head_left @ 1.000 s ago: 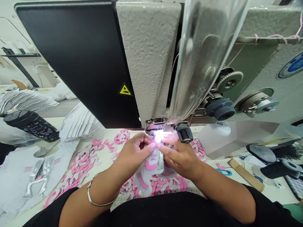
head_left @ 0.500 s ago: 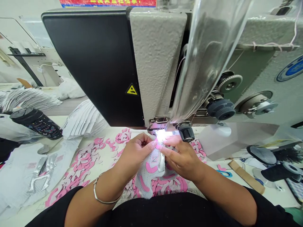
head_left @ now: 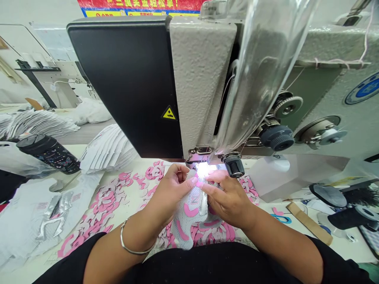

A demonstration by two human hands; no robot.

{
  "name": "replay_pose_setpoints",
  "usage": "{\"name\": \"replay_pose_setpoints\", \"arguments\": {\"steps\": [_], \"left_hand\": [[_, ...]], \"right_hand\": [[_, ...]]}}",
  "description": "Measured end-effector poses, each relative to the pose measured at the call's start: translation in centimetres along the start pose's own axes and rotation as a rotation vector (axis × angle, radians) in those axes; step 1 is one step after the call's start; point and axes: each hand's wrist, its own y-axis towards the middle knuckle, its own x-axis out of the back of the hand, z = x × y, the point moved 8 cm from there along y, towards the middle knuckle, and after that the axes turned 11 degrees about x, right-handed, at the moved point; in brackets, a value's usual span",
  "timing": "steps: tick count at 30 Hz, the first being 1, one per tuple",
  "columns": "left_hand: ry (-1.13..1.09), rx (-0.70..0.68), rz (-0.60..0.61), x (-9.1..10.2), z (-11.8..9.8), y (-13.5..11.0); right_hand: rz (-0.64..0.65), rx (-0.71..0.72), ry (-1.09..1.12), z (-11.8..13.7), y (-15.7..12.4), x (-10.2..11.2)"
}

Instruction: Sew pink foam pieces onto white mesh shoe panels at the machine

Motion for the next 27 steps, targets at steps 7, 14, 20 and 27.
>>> {"name": "replay_pose_setpoints", "arguments": {"steps": [7, 14, 20, 27], "left_hand": [[-0.117, 0.154, -0.051, -0.5, -0.1, 0.2], [-0.148, 0.146, -0.041, -0.9, -0.4, 0.1], [-0.179, 0.189, -0.007, -1.3, -0.3, 0.4], [-0.243, 0.155, -0.012, -1.3, -0.5, 0.6]], "right_hand": [[0.007, -0.092, 0.088, -0.7, 0.1, -0.1], [-0.004, -0.086, 0.127, -0.8, 0.5, 0.0], [0.037, -0.120, 0.142, -1.3, 0.7, 0.1], [0.039, -0.130, 0.169, -1.5, 1.1, 0.1]]}}
